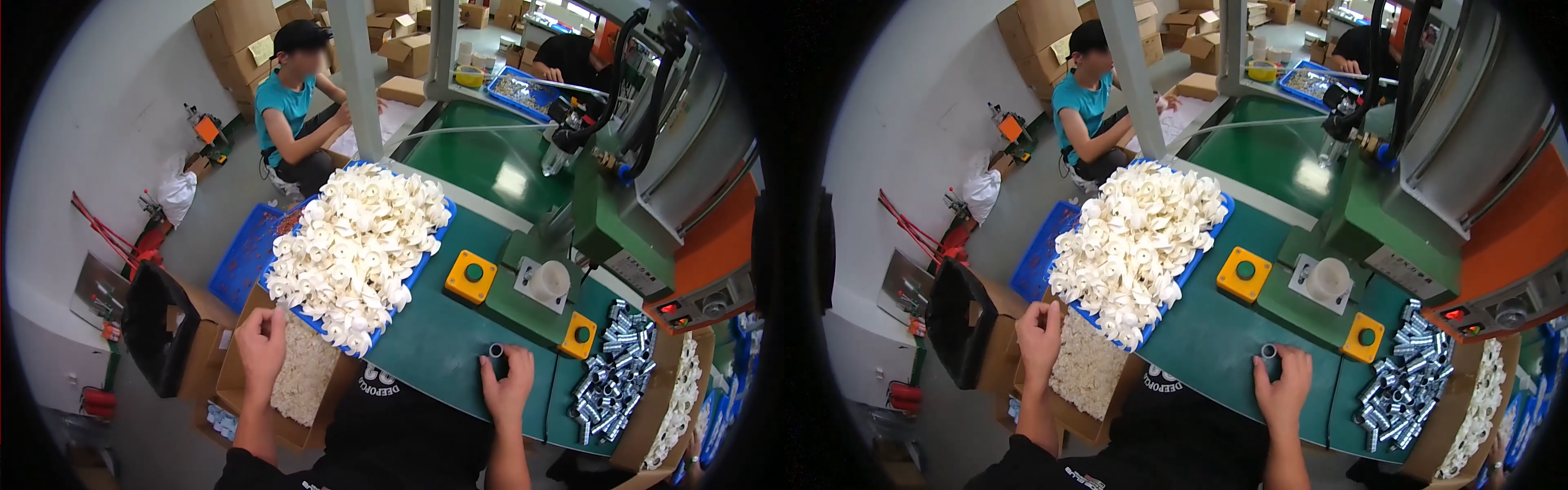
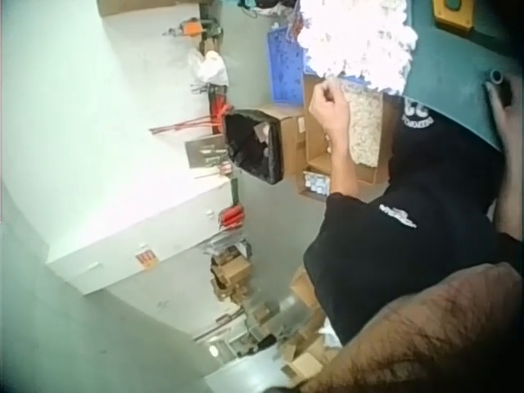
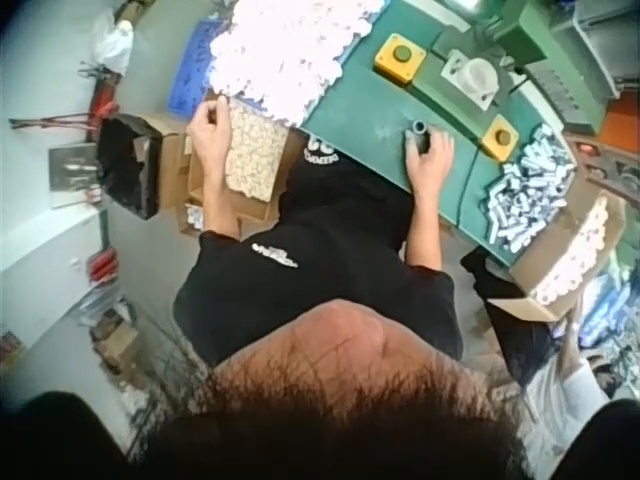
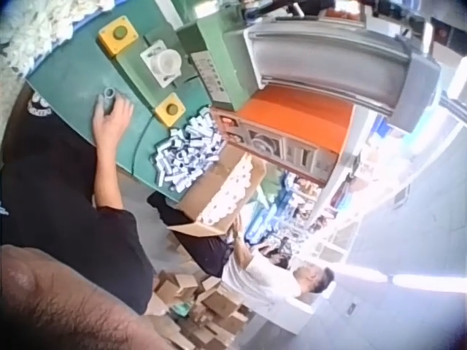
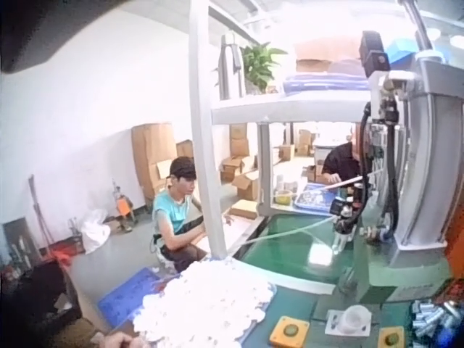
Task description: The person assembles plastic components and metal cylinders into finished assemblies using an industrial pneumatic press machine, taking parts from blue trays and placing the completed assemblies into cardboard boxes.
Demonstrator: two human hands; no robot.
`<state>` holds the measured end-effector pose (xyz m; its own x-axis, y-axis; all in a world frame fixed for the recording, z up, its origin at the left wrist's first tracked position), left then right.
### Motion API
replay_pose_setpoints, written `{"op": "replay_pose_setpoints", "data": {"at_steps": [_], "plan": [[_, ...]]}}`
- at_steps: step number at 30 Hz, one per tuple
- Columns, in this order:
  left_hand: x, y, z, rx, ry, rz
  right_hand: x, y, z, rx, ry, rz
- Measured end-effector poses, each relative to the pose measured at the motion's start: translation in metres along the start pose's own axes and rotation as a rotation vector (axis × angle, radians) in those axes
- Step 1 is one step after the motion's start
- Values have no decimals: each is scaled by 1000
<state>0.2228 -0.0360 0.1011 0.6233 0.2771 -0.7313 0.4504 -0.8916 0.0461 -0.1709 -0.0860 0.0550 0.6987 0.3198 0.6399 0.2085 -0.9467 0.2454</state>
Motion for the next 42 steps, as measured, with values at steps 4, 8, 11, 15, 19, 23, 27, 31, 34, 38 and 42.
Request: {"op": "replay_pose_setpoints", "data": {"at_steps": [4, 8, 11, 15, 19, 23, 27, 31, 34, 38, 42], "plan": [[-58, -19, 27, 157, 150, 560, -1, 0, -4, 7, 20, 34], [-58, -40, 54, 192, 296, 538, -1, 2, -3, -20, 48, 8], [-63, -36, 59, 96, 301, 522, 1, 1, -3, -24, 44, -4], [-77, -20, 66, 80, 366, 454, 0, 0, -4, -11, 36, 7], [-73, -17, 66, 61, 408, 448, 2, 1, -3, -8, 43, -9], [-67, -10, 67, 122, 192, 421, 3, 2, -4, -11, 31, 9], [-71, -12, 68, 88, 111, 505, -1, 0, -6, -25, 29, 18], [-103, -18, 70, 17, 41, 672, 3, 8, -2, -33, 35, 1], [-154, -17, 104, 66, -145, 836, 4, 8, 0, -31, 32, 17], [-226, 10, 195, 244, -264, 1068, -3, -1, -5, 13, 68, 20], [-262, 30, 228, 322, -99, 1199, -5, -15, -21, -1, 73, 40]]}}
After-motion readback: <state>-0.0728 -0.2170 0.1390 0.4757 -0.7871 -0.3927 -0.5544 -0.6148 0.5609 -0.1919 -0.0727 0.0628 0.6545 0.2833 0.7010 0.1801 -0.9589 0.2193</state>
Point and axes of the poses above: each hand's wrist, its own y-axis towards the middle knuckle, its own z-axis out of the palm, x = y × z, the point moved 1 cm from there along y, towards the middle knuckle, and after that the axes turned 15 degrees about x, right-handed, at the moved point
